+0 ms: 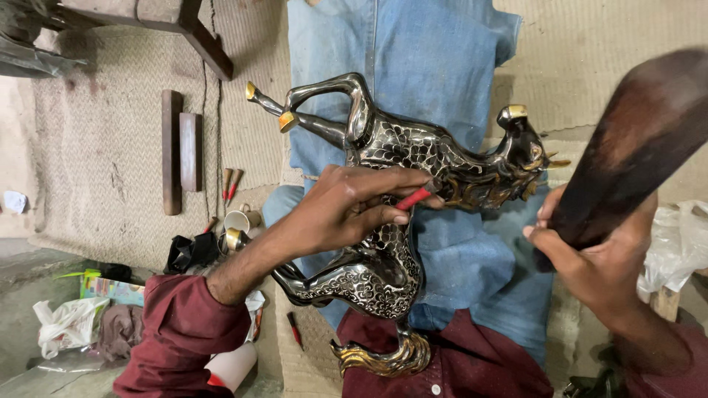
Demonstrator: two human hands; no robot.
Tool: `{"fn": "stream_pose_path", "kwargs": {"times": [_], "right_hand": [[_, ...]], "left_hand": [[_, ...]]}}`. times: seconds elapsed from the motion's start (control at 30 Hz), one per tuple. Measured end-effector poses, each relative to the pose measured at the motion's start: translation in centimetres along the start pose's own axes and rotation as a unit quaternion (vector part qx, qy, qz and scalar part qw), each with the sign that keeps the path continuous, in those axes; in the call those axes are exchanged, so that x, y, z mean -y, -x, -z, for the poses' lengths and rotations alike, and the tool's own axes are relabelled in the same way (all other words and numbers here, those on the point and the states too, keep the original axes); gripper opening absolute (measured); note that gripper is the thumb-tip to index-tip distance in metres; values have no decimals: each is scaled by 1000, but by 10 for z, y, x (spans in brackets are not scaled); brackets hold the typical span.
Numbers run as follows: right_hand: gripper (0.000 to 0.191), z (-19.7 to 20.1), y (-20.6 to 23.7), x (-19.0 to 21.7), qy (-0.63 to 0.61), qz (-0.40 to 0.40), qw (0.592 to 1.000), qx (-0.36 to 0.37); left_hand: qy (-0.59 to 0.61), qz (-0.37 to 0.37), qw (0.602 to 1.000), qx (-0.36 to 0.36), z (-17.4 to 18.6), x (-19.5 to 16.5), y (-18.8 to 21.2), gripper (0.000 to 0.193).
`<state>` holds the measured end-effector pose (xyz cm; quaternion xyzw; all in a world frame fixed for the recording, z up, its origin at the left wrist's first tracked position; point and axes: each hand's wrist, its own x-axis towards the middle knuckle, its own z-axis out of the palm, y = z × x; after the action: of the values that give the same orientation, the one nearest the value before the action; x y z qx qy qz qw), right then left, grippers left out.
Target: The person sits on the floor with a decorative metal horse statue on their lap and hammers a small red-handled punch against the statue's body, repositioning the punch repeatedly to work the engraved pattern across different areas of the sculpture.
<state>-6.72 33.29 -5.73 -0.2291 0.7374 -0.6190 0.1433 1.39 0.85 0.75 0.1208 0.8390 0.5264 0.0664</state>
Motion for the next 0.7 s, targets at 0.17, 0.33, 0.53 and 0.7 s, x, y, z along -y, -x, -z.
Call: {"fn": "stream_pose_path", "kwargs": {"times": [0.17, 0.33, 0.53, 0.7], "right_hand": [[64, -6, -11, 4, 276, 8, 957, 90], [53, -11, -10, 3, 198, -137, 969, 65], [72, -17, -4, -2, -128, -69, 989, 0], [70, 20, 30, 3, 309, 8, 951, 26]], "left_hand": [[-57, 83, 995, 30, 1, -3, 2, 48], [-67, 37, 997, 13, 2, -1, 3, 53], [-60, 0, 998, 6, 8, -5, 0, 53], [34, 121, 992, 11, -16, -25, -13, 42]]}}
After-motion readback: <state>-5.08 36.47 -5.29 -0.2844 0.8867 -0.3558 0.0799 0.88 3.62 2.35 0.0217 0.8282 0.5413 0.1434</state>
